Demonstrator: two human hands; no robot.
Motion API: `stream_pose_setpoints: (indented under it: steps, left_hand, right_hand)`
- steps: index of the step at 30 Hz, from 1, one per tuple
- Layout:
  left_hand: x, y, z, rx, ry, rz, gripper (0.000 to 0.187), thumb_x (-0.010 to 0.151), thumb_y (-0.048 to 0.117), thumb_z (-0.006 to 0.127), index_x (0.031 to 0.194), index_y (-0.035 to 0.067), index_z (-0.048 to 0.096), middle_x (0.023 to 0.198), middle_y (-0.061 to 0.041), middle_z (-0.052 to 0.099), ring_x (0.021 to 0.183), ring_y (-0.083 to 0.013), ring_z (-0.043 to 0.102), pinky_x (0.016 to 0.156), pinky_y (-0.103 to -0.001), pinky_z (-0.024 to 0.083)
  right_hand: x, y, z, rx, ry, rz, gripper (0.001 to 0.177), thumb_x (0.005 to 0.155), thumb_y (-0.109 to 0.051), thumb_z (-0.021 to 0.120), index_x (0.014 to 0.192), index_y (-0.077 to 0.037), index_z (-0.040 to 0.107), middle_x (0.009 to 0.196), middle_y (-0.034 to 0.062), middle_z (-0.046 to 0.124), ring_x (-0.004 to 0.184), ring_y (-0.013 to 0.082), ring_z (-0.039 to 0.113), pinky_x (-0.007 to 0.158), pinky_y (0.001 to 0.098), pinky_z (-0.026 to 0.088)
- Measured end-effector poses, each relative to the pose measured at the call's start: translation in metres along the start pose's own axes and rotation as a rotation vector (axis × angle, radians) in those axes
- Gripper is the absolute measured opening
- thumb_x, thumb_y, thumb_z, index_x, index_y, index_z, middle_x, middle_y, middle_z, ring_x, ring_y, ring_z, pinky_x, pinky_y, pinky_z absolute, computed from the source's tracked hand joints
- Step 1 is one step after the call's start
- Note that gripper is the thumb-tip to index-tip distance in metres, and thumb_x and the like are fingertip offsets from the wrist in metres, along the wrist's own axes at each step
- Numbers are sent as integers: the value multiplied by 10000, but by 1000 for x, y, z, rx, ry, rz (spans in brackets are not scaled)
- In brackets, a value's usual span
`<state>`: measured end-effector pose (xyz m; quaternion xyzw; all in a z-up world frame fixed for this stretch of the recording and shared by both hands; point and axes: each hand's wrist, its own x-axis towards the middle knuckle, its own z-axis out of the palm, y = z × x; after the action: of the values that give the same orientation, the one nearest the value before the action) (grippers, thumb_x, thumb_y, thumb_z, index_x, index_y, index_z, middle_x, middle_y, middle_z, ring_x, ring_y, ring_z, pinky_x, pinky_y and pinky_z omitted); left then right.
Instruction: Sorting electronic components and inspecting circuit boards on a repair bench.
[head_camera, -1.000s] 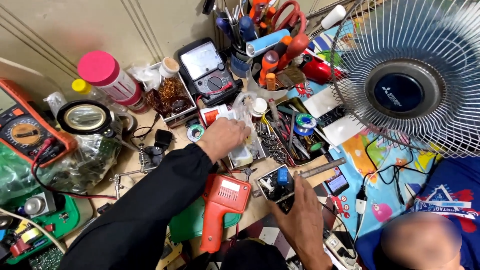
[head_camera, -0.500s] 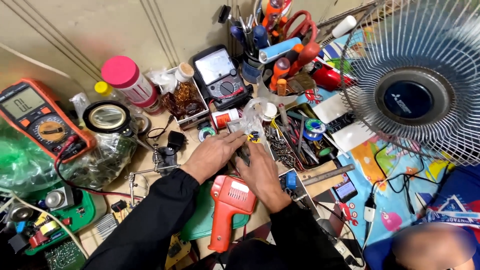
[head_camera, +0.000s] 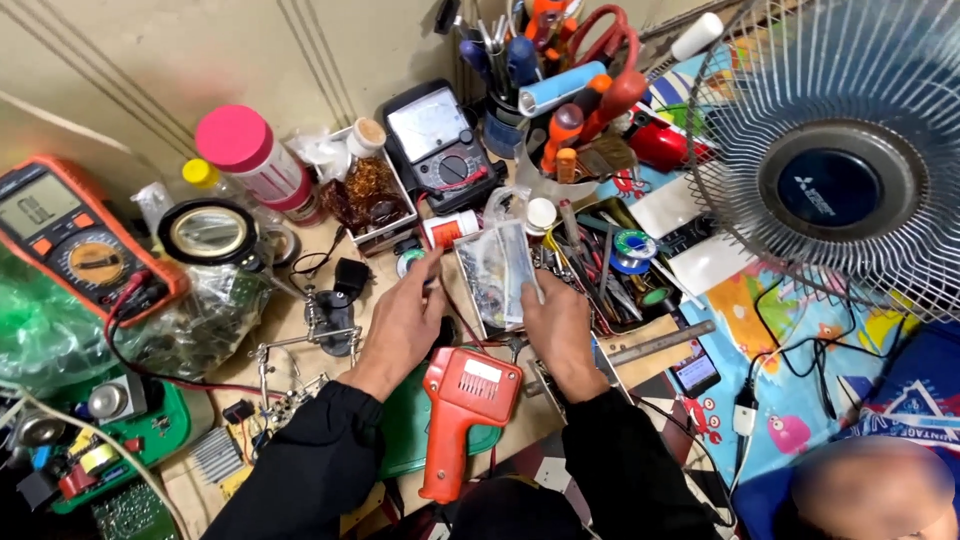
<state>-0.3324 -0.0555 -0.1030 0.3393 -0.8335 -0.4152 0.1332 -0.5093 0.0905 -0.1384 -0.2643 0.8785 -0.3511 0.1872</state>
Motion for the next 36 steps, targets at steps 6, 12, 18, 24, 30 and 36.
stream_pose_setpoints:
  steps: [6,12,18,24,30,36]
  left_hand:
    - [5,2,22,-74,-94,-285,488,1038,204,675,1526,210,653,1293,-116,830,1176,-305,807,1009,-440,666]
    - [4,53,27,-712,-206,-552,982,919,693,741,1701,160,479,1612,-229,620,1421,-446,650,1202,-524,536]
    - [4,32,43,-631,1,-533,507,1079,450,575,1278,42,802,1175,-141,746,1179,-280,682,1125,-474,518]
    - [-1,18,35,-657,76,-545,380,1066,399,614,1112,75,807,965,-60,672,986,-224,664,942,-396,566]
    - [-8,-4,18,-626,195,-625,392,1025,443,624,1103,95,785,931,-64,646,976,-230,635,908,-386,518]
    - [-24,-21,5,-651,282,-656,455,1023,395,629,1220,20,795,1122,-122,710,1139,-273,648,1079,-476,515]
  right_hand:
    - [-13,-26,-21,81,-81,1,394,1022,-323,656,1324,-121,809,1108,296,815,1139,529,741,934,654,578]
    - [-29,-50,-22,29,-90,-274,388,1020,-143,613,1365,-77,776,1182,283,814,1089,525,760,935,654,600]
    - [-32,-37,-24,2,-315,-467,679,925,-305,781,1506,20,650,1591,207,621,1511,395,522,1260,538,370]
    - [-2,3,-19,105,-111,-259,333,1053,-269,689,1320,-116,814,1328,152,790,1280,404,724,1055,541,606]
    - [32,9,19,-203,-161,-282,621,1005,-364,750,1537,-63,639,1373,201,733,1336,406,678,1138,546,509]
    - [54,7,51,-376,-65,-298,625,1030,-295,715,1565,-12,558,1244,252,736,1207,486,696,1009,618,514]
